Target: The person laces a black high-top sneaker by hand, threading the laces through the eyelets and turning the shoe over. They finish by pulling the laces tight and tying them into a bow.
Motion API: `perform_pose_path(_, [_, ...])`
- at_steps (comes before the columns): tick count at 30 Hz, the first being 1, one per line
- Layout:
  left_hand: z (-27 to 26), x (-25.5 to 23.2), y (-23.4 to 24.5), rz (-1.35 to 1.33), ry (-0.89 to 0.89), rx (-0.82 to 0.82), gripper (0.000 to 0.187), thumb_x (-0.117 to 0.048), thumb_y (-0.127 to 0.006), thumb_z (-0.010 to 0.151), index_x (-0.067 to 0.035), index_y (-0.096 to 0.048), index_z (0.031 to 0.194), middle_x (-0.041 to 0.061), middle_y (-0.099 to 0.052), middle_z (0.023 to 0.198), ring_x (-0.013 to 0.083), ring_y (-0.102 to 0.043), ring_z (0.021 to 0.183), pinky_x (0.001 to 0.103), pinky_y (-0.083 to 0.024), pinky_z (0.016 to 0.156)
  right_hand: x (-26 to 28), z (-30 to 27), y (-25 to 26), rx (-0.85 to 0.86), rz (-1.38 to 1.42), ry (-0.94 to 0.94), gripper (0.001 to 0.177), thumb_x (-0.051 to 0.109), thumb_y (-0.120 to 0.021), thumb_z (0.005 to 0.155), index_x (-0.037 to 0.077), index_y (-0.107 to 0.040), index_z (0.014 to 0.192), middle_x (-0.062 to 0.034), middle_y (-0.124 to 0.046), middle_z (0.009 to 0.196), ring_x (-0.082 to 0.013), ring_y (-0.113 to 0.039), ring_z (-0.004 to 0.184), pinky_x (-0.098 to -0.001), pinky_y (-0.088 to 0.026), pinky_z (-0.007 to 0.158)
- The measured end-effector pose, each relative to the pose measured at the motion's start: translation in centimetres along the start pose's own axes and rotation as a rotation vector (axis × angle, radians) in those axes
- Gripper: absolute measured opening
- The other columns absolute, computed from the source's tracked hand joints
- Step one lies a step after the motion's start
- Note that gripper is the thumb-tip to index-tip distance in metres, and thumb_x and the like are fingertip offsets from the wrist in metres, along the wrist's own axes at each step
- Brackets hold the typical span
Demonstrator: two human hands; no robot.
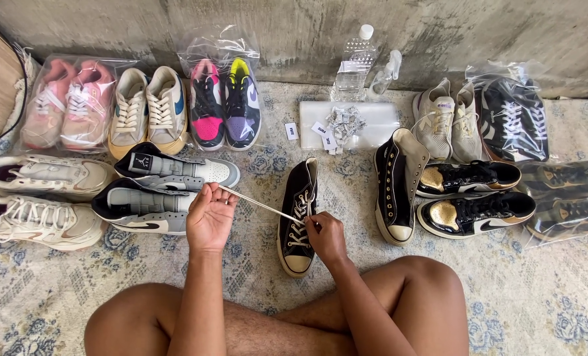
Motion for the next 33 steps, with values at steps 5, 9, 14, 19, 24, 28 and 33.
perform_pose_path(5, [-0.1,-0.2,-0.6,-0.001,0.025,-0.048,0.025,-0.017,-0.062,0.1,-0.003,-0.076,0.114,-0.003,-0.05,0.07,0.0112,-0.045,0.076,0.033,-0.042,0.085,0.1,0.0,0.4,-0.01,-0.038,0.003,0.014,0.011,-0.071,0.094,0.002,-0.079,0.087,-0.0127,-0.072,0.078,-0.0223,-0.07,0.059,-0.0318,-0.055,0.051])
perform_pose_path(9, [0.4,0.2,1.2,-0.003,0.069,-0.074,0.025,-0.018,-0.061,0.101,-0.003,-0.075,0.116,-0.004,-0.044,0.066,0.0092,-0.041,0.073,0.03,-0.042,0.082,-0.5,0.3,0.5,-0.011,-0.045,-0.002,0.013,0.011,-0.071,0.093,0.003,-0.079,0.087,-0.0117,-0.071,0.078,-0.023,-0.071,0.06,-0.0332,-0.056,0.05])
perform_pose_path(14, [0.1,0.7,0.6,0.267,0.047,-0.108,0.025,-0.016,-0.064,0.1,-0.001,-0.074,0.117,-0.003,-0.045,0.069,0.009,-0.045,0.072,0.029,-0.044,0.08,-0.6,0.3,0.5,-0.011,-0.079,0.026,0.01,0.012,-0.075,0.088,0.003,-0.079,0.087,-0.0119,-0.071,0.08,-0.0241,-0.072,0.06,-0.0331,-0.057,0.052])
perform_pose_path(19, [-0.8,1.5,-2.8,0.529,-0.063,-0.091,0.027,-0.017,-0.067,0.1,-0.001,-0.073,0.121,0.0,-0.051,0.074,0.0094,-0.048,0.076,0.029,-0.045,0.079,1.1,-0.1,1.0,0.002,-0.119,0.059,0.009,0.008,-0.074,0.088,0.001,-0.08,0.089,-0.0136,-0.072,0.082,-0.0251,-0.073,0.062,-0.0333,-0.058,0.053])
perform_pose_path(24, [-0.4,3.5,-6.8,0.97,-0.319,0.035,0.022,-0.015,-0.075,0.097,-0.01,-0.078,0.119,0.003,-0.055,0.089,0.0061,-0.042,0.083,0.027,-0.041,0.08,0.0,-0.1,0.1,0.039,-0.223,0.117,0.009,0.01,-0.074,0.088,0.005,-0.081,0.087,-0.0105,-0.071,0.083,-0.0254,-0.073,0.062,-0.0337,-0.059,0.054])
perform_pose_path(28, [2.0,5.0,-8.4,1.107,-0.52,0.155,0.019,-0.015,-0.079,0.095,-0.01,-0.08,0.114,0.003,-0.057,0.089,0.0071,-0.053,0.081,0.025,-0.047,0.078,0.6,-0.2,0.3,0.031,-0.249,0.147,0.008,0.01,-0.074,0.087,0.005,-0.08,0.085,-0.011,-0.071,0.082,-0.0285,-0.073,0.062,-0.0354,-0.059,0.054])
perform_pose_path(33, [4.4,5.7,-12.8,1.386,-0.816,0.362,0.011,-0.018,-0.083,0.092,-0.015,-0.083,0.102,0.003,-0.06,0.085,0.0197,-0.062,0.076,0.032,-0.052,0.072,0.6,-0.3,0.1,0.029,-0.294,0.181,0.008,0.011,-0.074,0.086,0.006,-0.08,0.084,-0.0103,-0.071,0.082,-0.0302,-0.073,0.065,-0.0363,-0.06,0.056])
Point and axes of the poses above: each hand's wrist, its own z-axis towards the middle knuckle, its own y-axis out of the back of the hand, x = y × z, the point moved 6 cm from there along z, towards the middle knuckle
